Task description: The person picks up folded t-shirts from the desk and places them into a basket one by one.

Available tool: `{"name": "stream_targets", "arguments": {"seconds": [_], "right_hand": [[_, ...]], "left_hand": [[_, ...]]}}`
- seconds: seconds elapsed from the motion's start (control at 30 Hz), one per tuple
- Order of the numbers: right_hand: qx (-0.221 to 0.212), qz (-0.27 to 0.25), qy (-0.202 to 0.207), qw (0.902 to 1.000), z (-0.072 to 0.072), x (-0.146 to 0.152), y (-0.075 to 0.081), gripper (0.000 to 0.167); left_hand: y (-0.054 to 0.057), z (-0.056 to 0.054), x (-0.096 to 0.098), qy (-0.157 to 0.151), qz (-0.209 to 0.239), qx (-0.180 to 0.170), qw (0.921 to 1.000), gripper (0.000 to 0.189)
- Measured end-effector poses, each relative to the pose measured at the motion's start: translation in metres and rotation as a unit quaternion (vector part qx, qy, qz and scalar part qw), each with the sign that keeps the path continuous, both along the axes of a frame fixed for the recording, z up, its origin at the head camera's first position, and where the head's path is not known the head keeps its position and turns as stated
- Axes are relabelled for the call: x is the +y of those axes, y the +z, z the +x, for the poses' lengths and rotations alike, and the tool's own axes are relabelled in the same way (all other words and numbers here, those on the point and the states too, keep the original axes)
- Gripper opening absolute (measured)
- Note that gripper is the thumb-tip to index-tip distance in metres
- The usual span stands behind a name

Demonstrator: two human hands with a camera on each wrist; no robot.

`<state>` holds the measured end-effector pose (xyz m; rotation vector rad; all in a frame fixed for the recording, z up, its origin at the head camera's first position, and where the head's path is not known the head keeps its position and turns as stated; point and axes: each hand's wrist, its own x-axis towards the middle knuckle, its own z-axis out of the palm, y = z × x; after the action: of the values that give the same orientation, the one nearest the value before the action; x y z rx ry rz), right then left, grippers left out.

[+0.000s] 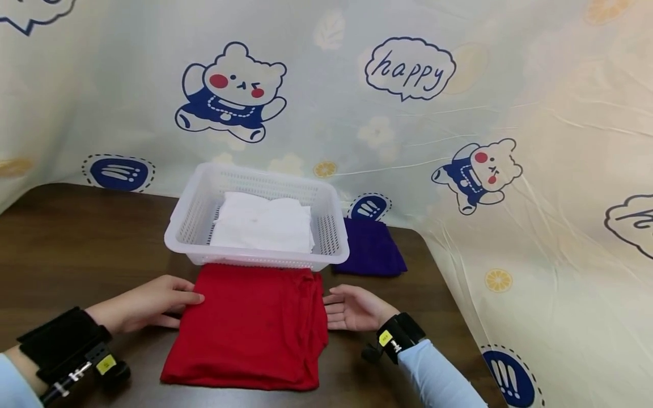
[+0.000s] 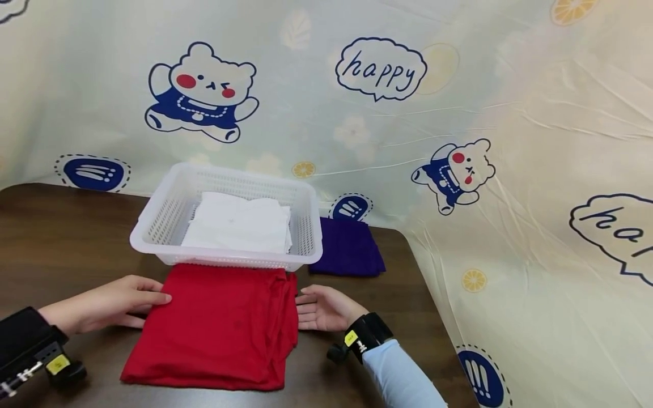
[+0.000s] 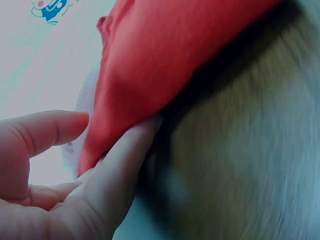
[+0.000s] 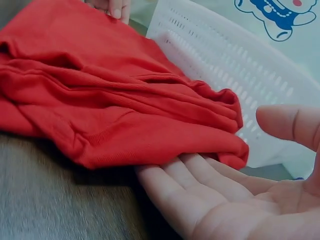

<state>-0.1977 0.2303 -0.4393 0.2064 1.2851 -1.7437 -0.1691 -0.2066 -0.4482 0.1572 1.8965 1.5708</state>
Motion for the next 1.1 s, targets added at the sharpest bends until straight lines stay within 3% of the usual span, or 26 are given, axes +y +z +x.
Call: {"name": "stream_targets", "arguments": {"seconds": [0.23,0.5,0.7,1.1], "right_hand": [[-0.014,-0.043,0.007,0.999,-0.001,-0.019,-0.011,0.031],[0.024,-0.087,0.008,0.9958,0.003,-0.043,-0.023,0.027],[0.037,-0.09,0.017,0.9951,0.003,-0.043,-0.026,0.028],[0.075,-0.006,0.018,0.997,0.002,-0.059,-0.024,0.026]], "left_hand": [[-0.013,0.0,0.017,-0.001,0.091,-0.064,0.9939,0.039],[-0.022,-0.006,0.028,-0.002,0.163,-0.139,0.9767,0.043],[-0.023,-0.006,0.03,0.004,0.185,-0.156,0.9701,0.044],[-0.029,-0.008,0.045,0.034,0.184,-0.156,0.97,0.052]]}}
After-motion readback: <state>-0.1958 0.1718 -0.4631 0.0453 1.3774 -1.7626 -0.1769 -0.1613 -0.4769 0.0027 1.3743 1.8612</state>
